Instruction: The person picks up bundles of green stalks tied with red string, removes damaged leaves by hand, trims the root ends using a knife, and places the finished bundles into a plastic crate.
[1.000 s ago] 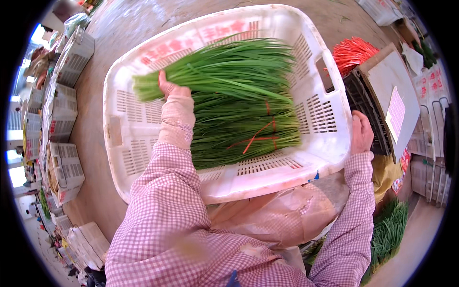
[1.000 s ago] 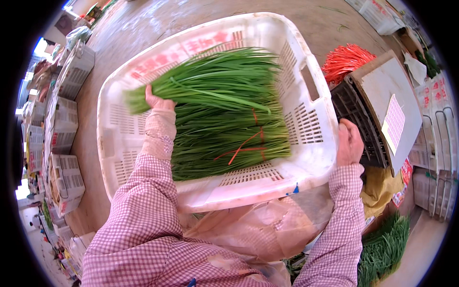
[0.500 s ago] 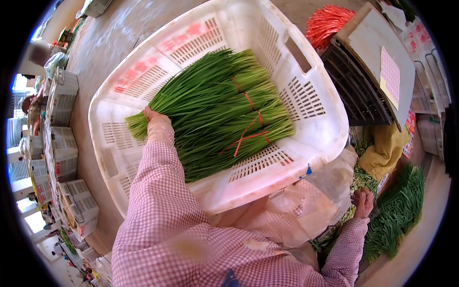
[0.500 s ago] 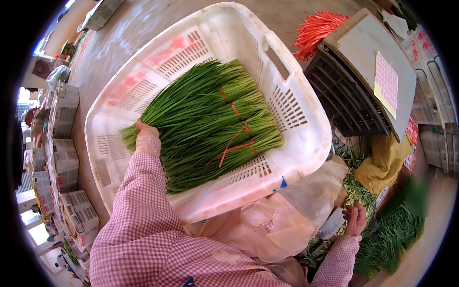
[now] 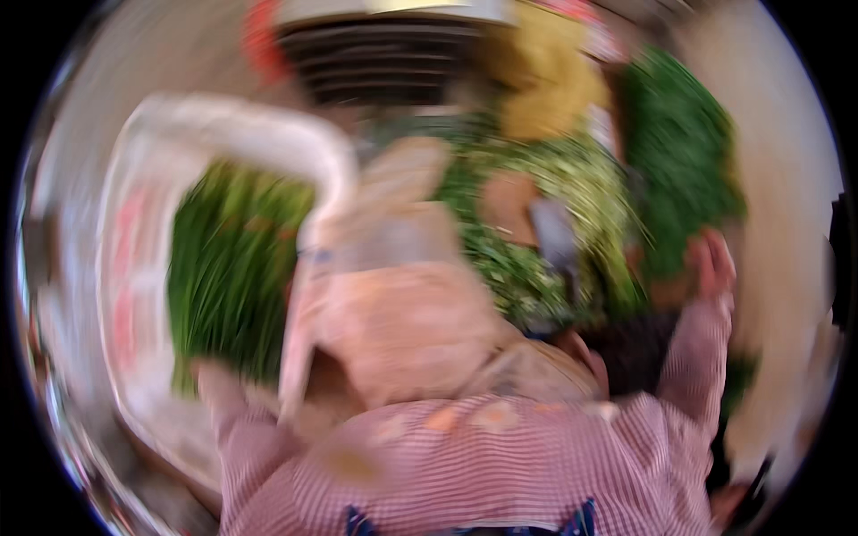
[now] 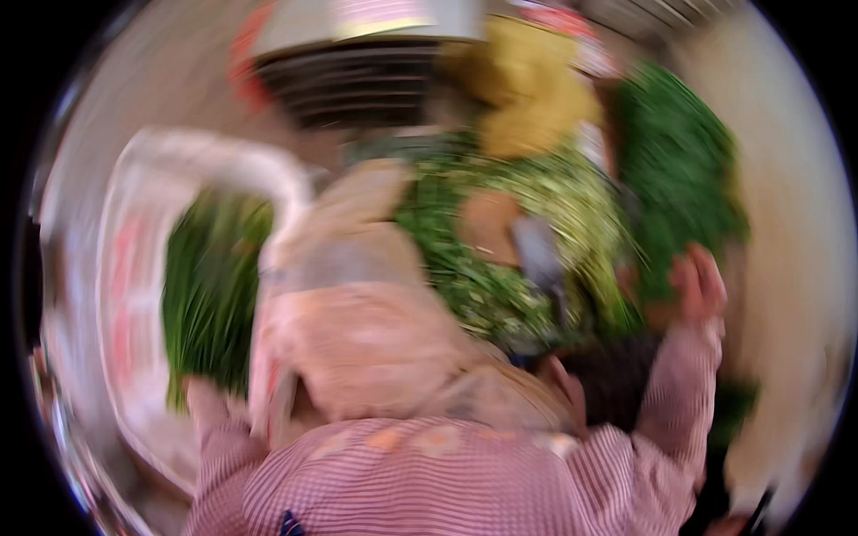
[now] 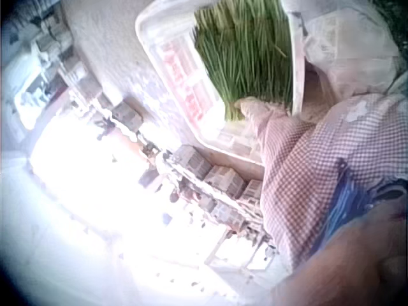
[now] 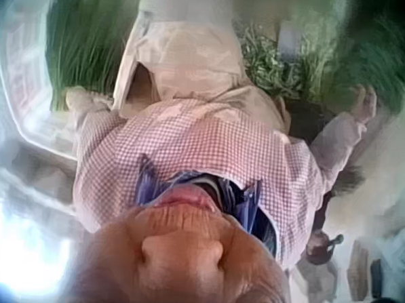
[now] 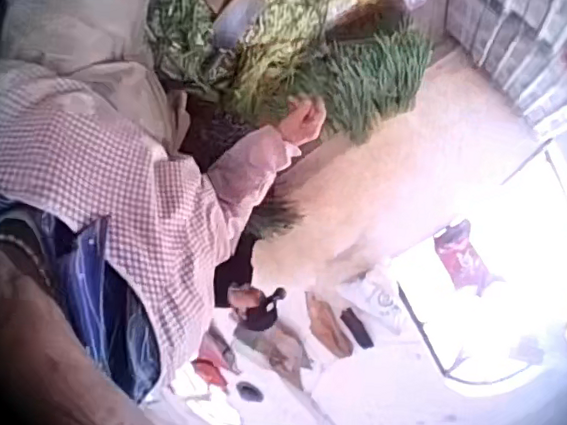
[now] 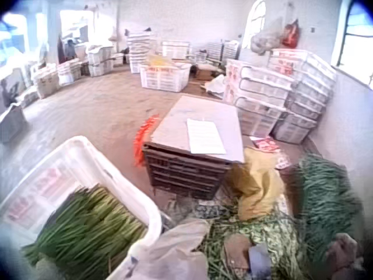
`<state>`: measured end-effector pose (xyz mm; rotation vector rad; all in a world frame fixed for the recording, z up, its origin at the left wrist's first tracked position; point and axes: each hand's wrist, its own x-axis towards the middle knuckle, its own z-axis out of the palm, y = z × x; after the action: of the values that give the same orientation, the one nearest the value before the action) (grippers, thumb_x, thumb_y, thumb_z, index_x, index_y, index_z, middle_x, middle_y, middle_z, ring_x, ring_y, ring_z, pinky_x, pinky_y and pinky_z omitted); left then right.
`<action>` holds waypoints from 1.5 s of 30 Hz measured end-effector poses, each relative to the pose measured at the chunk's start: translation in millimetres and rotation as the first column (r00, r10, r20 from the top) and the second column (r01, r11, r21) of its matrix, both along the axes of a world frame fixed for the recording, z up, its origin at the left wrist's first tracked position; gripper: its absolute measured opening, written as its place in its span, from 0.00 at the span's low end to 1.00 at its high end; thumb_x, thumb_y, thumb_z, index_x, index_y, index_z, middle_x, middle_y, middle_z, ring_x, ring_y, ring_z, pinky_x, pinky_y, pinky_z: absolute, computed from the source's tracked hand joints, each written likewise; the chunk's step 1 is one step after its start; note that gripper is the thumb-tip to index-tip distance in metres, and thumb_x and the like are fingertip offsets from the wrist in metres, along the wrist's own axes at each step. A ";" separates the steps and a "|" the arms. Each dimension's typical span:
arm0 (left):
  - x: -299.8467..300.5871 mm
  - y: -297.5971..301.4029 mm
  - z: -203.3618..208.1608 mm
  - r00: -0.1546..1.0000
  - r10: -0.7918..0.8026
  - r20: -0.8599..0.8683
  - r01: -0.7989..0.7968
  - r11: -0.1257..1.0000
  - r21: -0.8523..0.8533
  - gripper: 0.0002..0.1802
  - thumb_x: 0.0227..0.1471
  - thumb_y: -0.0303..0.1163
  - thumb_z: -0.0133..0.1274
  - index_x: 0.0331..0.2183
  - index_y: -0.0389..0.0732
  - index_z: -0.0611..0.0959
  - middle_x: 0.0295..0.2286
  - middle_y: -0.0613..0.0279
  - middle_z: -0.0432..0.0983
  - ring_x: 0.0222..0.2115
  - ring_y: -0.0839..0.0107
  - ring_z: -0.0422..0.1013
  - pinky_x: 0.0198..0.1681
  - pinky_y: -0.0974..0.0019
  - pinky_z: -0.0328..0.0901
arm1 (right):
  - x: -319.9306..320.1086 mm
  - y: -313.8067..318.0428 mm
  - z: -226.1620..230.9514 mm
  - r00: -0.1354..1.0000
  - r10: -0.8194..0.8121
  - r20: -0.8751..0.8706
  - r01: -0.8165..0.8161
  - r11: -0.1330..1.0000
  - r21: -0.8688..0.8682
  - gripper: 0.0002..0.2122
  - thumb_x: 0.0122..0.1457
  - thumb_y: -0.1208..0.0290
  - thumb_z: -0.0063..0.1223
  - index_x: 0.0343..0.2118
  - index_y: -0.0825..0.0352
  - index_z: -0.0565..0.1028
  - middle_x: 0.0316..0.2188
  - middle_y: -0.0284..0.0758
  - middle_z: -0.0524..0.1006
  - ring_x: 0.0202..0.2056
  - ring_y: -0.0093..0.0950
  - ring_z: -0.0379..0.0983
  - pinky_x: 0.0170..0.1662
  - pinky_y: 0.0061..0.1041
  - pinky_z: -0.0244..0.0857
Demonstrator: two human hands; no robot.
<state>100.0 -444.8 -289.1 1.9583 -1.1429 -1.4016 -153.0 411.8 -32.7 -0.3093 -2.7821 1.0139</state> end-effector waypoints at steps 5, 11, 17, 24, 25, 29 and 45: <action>-72.4 -2.7 53.3 0.948 -0.193 0.254 0.301 0.804 -0.513 0.28 0.53 0.47 0.51 0.48 0.37 0.71 0.41 0.55 0.70 0.35 0.66 0.69 0.37 0.66 0.65 | 86.9 85.4 29.7 0.914 -0.364 -0.180 0.321 0.920 -0.227 0.10 0.62 0.73 0.47 0.44 0.69 0.75 0.29 0.34 0.79 0.25 0.20 0.75 0.27 0.17 0.68; -242.0 118.8 190.0 0.679 -0.702 -0.216 0.406 0.604 -0.686 0.18 0.54 0.38 0.54 0.43 0.36 0.76 0.35 0.59 0.71 0.31 0.71 0.67 0.34 0.69 0.66 | 252.5 183.7 -104.6 0.732 -0.681 -0.017 0.640 0.696 -0.326 0.08 0.60 0.74 0.49 0.40 0.68 0.76 0.26 0.34 0.79 0.26 0.22 0.76 0.29 0.21 0.70; -305.0 309.8 278.2 0.121 -0.991 -0.053 0.598 0.115 -0.793 0.15 0.57 0.29 0.52 0.46 0.36 0.75 0.32 0.64 0.73 0.31 0.75 0.69 0.36 0.72 0.67 | 153.8 117.7 -170.4 0.910 -0.387 0.147 0.414 0.864 -0.285 0.18 0.54 0.71 0.57 0.49 0.67 0.71 0.44 0.40 0.75 0.46 0.30 0.71 0.49 0.29 0.64; -271.8 507.2 293.8 -0.611 -0.755 0.237 0.618 -0.643 -0.453 0.13 0.50 0.17 0.52 0.40 0.35 0.76 0.31 0.62 0.74 0.32 0.73 0.71 0.39 0.70 0.67 | 88.9 102.3 -271.3 0.885 -0.047 0.464 -0.101 0.952 0.289 0.44 0.45 0.60 0.65 0.64 0.59 0.52 0.59 0.46 0.60 0.61 0.46 0.54 0.61 0.52 0.44; -267.9 519.0 292.2 -0.651 -0.712 0.263 0.598 -0.694 -0.401 0.14 0.49 0.17 0.53 0.41 0.35 0.76 0.32 0.62 0.74 0.33 0.72 0.71 0.40 0.69 0.67 | 85.5 103.0 -290.4 0.890 -0.058 0.453 -0.088 0.952 0.294 0.42 0.46 0.59 0.62 0.64 0.59 0.53 0.58 0.46 0.62 0.59 0.48 0.55 0.60 0.56 0.44; -260.9 536.4 274.5 -0.719 -0.635 0.282 0.597 -0.773 -0.215 0.18 0.48 0.17 0.56 0.43 0.35 0.76 0.33 0.60 0.75 0.35 0.72 0.72 0.44 0.68 0.66 | 54.8 116.8 -308.5 0.866 -0.001 0.500 -0.093 0.982 0.165 0.30 0.52 0.59 0.54 0.58 0.56 0.59 0.48 0.45 0.70 0.52 0.45 0.64 0.54 0.62 0.48; -296.8 676.1 349.7 -0.769 -0.616 0.171 0.149 -0.433 -0.889 0.49 0.45 0.44 0.62 0.61 0.33 0.59 0.60 0.50 0.56 0.61 0.60 0.53 0.64 0.59 0.44 | 33.5 66.3 86.5 0.789 0.039 -0.613 -0.203 0.959 -0.200 0.42 0.32 0.61 0.72 0.52 0.72 0.62 0.44 0.49 0.73 0.48 0.39 0.72 0.53 0.33 0.65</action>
<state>-196.8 231.4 60.6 -1.4642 -2.1456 -1.7126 -119.4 478.1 53.8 0.1573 -2.1086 1.2406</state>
